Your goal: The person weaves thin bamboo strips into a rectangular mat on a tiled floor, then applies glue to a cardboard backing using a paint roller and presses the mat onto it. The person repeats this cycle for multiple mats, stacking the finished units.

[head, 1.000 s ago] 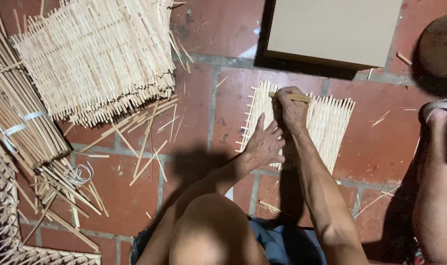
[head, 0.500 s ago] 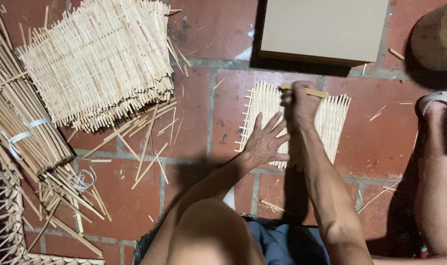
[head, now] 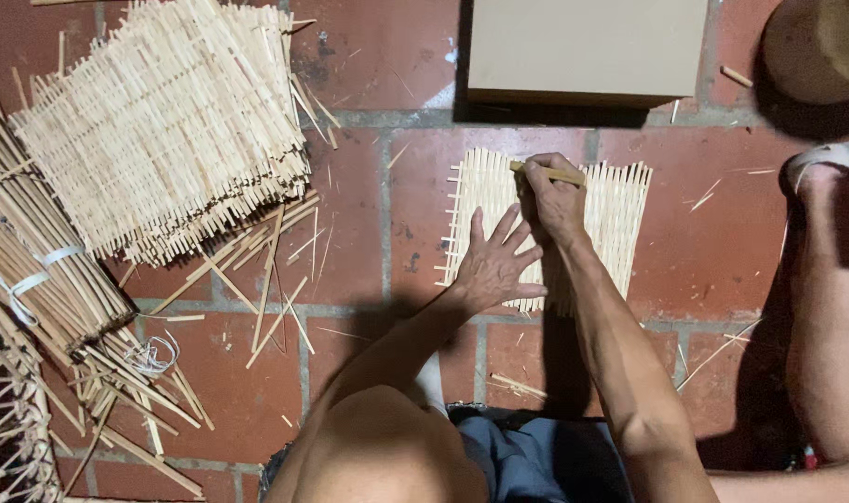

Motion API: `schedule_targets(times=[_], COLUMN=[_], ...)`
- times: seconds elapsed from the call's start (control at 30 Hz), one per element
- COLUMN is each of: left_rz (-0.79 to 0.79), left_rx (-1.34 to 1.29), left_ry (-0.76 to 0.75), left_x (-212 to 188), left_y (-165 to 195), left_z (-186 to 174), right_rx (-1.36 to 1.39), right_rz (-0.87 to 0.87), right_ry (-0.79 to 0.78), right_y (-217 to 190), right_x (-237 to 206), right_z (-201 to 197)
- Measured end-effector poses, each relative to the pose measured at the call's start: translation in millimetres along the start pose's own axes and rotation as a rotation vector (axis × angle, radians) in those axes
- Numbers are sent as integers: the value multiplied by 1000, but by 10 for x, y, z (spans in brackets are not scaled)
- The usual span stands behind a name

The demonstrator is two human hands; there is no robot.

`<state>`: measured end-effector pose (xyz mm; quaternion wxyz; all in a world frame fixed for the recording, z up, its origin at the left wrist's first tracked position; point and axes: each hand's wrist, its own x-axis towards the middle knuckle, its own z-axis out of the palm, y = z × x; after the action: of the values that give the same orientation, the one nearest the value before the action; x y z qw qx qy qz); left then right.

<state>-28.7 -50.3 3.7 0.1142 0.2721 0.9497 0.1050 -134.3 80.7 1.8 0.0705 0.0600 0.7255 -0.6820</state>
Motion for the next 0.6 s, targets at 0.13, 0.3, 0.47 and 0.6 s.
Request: schedule_targets(times=[0.13,0.3,0.47,0.6], left_rz=[9,17,-20,36], left_rx=[12,1,14,47], left_ry=[10,124,49,41], left_x=[17,20,124,304], left_y=[-5,23,185,277], left_z=[23,-6,61,88], right_rx=[-178,435,299,187], right_rz=[50,137,44,136], right_ry=[-11,173,243,164], right_y=[42,-14,-165,-161], right_x=[70,76,-138,-201], right_z=[-26,-164,-598,-560])
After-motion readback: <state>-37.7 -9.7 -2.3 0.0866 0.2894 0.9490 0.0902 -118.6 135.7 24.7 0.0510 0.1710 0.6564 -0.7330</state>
